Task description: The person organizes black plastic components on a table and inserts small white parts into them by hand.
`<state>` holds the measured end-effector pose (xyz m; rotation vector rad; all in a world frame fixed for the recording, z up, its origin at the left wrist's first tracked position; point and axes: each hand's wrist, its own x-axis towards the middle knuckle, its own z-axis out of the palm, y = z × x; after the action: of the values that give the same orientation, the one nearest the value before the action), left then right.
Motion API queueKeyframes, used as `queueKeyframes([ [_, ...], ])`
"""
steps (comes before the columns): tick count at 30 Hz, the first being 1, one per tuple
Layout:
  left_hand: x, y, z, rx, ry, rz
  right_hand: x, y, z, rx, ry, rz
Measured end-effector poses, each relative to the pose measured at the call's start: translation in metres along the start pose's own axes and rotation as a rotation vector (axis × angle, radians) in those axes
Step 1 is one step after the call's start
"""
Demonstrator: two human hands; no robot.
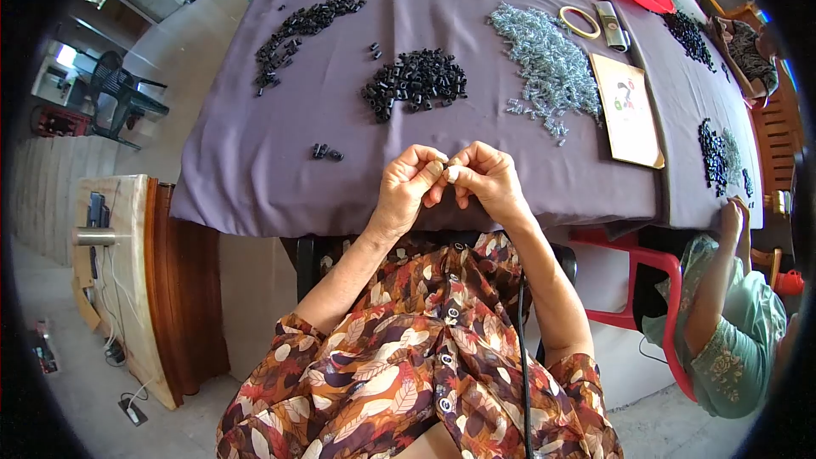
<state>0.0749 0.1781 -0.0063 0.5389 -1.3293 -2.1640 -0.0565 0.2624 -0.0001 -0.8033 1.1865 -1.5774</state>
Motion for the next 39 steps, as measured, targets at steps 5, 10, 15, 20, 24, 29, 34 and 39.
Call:
queueKeyframes([
  [5,-0.001,0.003,0.001,0.005,0.032,-0.033,0.001,-0.001,-0.004,-0.041,-0.070,0.019],
  [10,0.001,0.003,-0.006,-0.012,-0.040,-0.055,0.000,-0.002,-0.001,-0.058,-0.045,0.012],
  [15,0.000,0.003,-0.008,-0.100,-0.093,-0.045,-0.002,-0.005,0.003,-0.118,-0.011,0.060],
  [20,-0.001,0.007,-0.006,-0.075,-0.103,-0.061,-0.003,-0.010,0.001,-0.132,-0.040,0.080],
  [24,-0.001,0.006,-0.009,0.016,-0.117,-0.034,-0.003,-0.005,0.001,-0.140,-0.060,0.083],
  [29,-0.001,0.006,-0.007,0.151,-0.115,-0.002,-0.004,-0.011,0.003,-0.186,-0.053,0.119],
  [34,-0.001,0.005,-0.004,0.025,-0.056,-0.037,-0.002,-0.008,0.005,-0.187,-0.010,0.082],
  [39,-0.001,0.007,-0.001,0.000,-0.027,-0.034,-0.005,-0.006,0.008,-0.147,0.039,0.053],
])
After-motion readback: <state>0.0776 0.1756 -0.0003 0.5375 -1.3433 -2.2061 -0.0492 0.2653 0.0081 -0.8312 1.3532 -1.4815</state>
